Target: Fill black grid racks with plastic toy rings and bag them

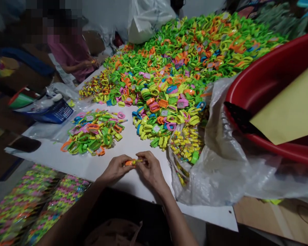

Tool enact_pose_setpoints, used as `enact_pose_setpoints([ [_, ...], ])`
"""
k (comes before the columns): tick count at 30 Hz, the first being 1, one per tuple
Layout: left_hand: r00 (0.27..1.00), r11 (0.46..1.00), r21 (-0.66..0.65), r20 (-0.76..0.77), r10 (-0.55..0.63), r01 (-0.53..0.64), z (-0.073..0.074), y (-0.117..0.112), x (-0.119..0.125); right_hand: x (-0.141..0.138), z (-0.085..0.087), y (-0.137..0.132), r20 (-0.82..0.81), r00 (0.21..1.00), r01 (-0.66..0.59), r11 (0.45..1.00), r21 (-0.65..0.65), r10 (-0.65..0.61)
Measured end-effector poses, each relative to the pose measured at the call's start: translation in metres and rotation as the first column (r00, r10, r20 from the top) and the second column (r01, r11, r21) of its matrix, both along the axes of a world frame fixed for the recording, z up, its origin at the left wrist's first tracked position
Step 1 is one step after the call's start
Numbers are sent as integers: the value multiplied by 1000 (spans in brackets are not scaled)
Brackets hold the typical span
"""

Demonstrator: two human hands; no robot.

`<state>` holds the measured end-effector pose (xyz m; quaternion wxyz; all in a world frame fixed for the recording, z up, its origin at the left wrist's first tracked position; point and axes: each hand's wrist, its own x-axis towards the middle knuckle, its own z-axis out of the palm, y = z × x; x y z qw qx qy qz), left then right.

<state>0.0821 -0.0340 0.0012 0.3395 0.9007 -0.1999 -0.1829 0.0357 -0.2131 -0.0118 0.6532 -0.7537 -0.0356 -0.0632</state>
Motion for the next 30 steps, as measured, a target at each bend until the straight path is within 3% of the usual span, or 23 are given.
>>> enact_pose_setpoints([
  [3, 988, 981, -166, -128, 81, -102, -6, -4, -12, -11, -6, -7, -16, 1000, -28, 993, -111, 27],
  [6, 985, 975, -200, -158, 62, -94, -6, -11, -18, -23, -9, -15, -72, 994, -95, 983, -155, 85],
  [11, 992, 991, -135, -124, 1, -18, 5, -19, -20, -32, 2, -29, -12, 997, -77, 957, -280, 76],
  [15, 997, 998, -45, -60, -42, 39, 8, -20, -24, -32, 8, -30, 10, 984, -163, 930, -330, 176],
  [22, 999, 994, 94, 12, -49, 48, -2, -25, -36, -36, 10, -26, -5, 978, -203, 937, -283, 210],
  [27, 976, 954, 268, 133, -175, 134, -11, -29, -56, -43, 14, -40, -177, 944, -318, 910, -266, 278],
  [30, 951, 929, 304, 158, -266, 209, -15, -32, -67, -41, 13, -50, -237, 898, -416, 890, -185, 370],
])
